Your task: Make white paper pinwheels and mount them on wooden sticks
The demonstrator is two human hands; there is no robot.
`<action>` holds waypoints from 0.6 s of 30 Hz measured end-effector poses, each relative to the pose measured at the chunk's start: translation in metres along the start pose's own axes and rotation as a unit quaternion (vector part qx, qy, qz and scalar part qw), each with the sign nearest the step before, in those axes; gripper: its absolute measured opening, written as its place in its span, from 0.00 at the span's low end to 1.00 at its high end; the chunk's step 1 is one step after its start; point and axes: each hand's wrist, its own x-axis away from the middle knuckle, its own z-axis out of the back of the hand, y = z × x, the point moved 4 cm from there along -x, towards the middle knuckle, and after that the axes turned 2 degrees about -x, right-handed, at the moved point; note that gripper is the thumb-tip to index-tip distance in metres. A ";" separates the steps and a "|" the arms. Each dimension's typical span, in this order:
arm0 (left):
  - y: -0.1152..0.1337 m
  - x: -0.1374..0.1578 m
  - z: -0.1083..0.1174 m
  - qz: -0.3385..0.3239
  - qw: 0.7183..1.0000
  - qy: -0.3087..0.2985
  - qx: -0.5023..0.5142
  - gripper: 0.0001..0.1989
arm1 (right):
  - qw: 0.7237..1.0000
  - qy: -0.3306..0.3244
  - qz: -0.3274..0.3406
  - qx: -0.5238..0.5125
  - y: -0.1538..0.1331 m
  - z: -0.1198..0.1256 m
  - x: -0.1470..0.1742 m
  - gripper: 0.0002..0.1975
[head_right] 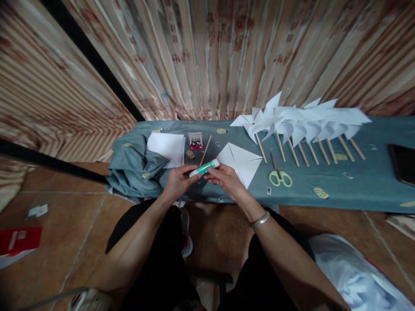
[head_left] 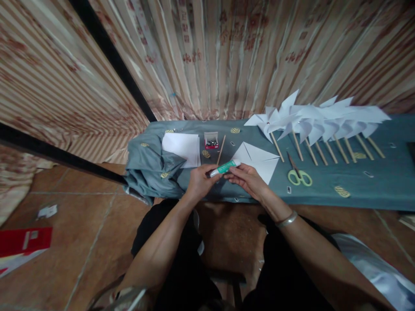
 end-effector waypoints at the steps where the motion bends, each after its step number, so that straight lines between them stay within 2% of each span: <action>1: -0.004 -0.001 0.005 0.009 1.000 0.015 -0.003 0.11 | 1.000 0.003 0.005 0.006 -0.001 0.000 0.000 0.17; 5: -0.017 -0.009 0.025 0.030 0.994 0.068 -0.084 0.13 | 0.999 0.015 0.017 0.027 -0.007 0.004 0.001 0.19; 10: -0.019 -0.015 0.039 0.005 0.971 0.088 -0.223 0.11 | 0.999 0.022 0.033 0.036 -0.017 0.015 0.004 0.18; 13: -0.018 -0.014 0.040 -0.002 0.953 0.092 -0.287 0.09 | 0.998 0.030 0.049 0.040 -0.024 0.022 0.008 0.18; 18: -0.015 -0.010 0.030 0.006 0.945 0.056 -0.322 0.11 | 0.995 0.055 0.077 0.042 -0.038 0.037 0.015 0.17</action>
